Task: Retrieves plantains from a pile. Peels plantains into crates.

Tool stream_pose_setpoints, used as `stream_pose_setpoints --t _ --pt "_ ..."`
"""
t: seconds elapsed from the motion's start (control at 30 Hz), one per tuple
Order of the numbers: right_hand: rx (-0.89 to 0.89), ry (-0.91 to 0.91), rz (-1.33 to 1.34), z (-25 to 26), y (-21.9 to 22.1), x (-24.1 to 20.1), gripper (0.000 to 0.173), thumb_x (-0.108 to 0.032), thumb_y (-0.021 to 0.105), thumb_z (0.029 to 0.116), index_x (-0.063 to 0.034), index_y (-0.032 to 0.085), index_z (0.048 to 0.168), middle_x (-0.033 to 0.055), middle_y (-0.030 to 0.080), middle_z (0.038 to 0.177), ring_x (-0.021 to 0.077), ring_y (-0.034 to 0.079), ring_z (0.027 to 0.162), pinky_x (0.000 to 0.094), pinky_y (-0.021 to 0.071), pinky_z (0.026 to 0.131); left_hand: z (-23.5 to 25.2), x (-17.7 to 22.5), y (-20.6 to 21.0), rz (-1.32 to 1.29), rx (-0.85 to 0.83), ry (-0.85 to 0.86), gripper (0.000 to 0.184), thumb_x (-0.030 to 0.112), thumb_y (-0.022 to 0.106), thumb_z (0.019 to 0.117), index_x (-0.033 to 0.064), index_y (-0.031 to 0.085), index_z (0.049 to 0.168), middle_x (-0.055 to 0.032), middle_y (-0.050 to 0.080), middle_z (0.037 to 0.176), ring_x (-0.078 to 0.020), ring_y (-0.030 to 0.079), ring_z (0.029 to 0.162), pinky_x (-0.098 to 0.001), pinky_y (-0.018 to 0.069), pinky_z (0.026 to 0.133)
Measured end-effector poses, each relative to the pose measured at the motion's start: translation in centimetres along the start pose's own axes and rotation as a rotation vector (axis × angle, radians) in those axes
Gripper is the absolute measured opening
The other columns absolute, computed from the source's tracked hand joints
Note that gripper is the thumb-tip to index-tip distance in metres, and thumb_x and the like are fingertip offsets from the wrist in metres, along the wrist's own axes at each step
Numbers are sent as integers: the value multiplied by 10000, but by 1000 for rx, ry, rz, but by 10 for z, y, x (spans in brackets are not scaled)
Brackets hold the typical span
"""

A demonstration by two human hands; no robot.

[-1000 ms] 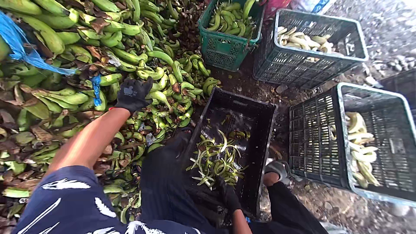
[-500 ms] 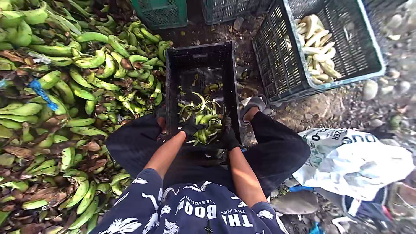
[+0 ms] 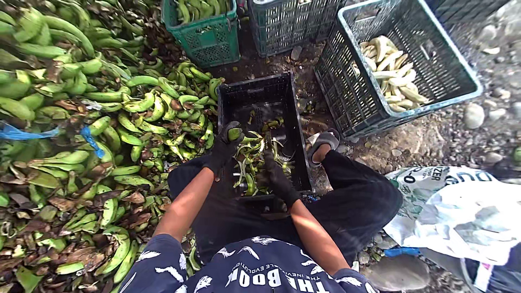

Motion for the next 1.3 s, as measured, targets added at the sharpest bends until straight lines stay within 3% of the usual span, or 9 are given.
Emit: stream_pose_setpoints --t 0.17,0.37,0.43,0.53,0.63,0.73,0.9,1.03,1.3 --pt "-9 -154 -65 -13 38 -53 642 -516 229 1103 -11 539 1351 106 682 930 150 655 694 337 586 664 -21 9 6 249 38 7 535 147 663 991 117 479 1493 -97 540 1483 -225 585 1279 -438 478 1083" --pt "32 -788 212 -57 45 -141 587 -622 355 1048 -204 479 1441 -5 648 712 100 613 520 268 567 472 -19 10 10 205 80 92 534 83 707 933 -2 521 1427 -171 546 1452 -244 530 1342 -410 409 1153" --pt "129 -715 68 -30 44 -102 613 -570 320 1074 -98 477 1432 31 657 704 139 635 546 314 586 508 -18 10 8 210 102 112 557 104 709 933 38 510 1450 -152 545 1459 -252 545 1325 -442 440 1127" --pt "-80 -124 -477 -5 37 8 501 -260 356 1106 38 426 1503 212 689 1095 286 684 986 489 545 933 -22 11 5 169 147 73 548 170 702 965 113 504 1473 -96 505 1516 -229 535 1339 -455 457 1114" --pt "14 158 -258 -11 43 46 542 -386 280 1136 40 603 1225 113 666 865 174 653 702 365 582 665 -1 16 -1 -95 194 -16 466 158 691 968 77 539 1401 -68 614 1349 -154 622 1183 -373 535 1010" --pt "6 -74 -269 -5 25 24 494 -244 401 1096 39 438 1499 191 638 1292 201 656 1094 386 541 969 -14 23 -2 -269 162 -232 513 337 562 1045 198 414 1516 -34 671 1243 -137 670 1068 -362 571 932" --pt "38 -367 -497 15 -6 -40 580 -474 526 1027 -196 483 1533 96 598 1436 236 563 1308 531 446 1095 -18 29 0 -418 66 -200 626 594 164 1073 260 456 1514 -13 674 1259 -107 672 1010 -332 589 847" --pt "80 -303 -903 8 -3 -65 703 -700 624 889 -451 453 1523 118 627 1361 394 551 1259 685 454 953 -9 11 3 -515 125 -265 651 511 157 1096 68 536 1384 -63 699 954 -139 682 798 -330 612 721" --pt "232 -310 -919 1 5 -63 479 -575 561 966 -356 640 1385 163 659 1237 424 536 1219 665 426 926 -12 11 2 -375 152 -285 566 432 188 1114 47 521 1360 -75 692 958 -138 685 818 -326 609 740"
Point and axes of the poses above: each hand's wrist, its own z-axis towards the middle knuckle, its own y-axis out of the palm, x = y × z, the point moved 3 cm from there along z, towards the middle knuckle
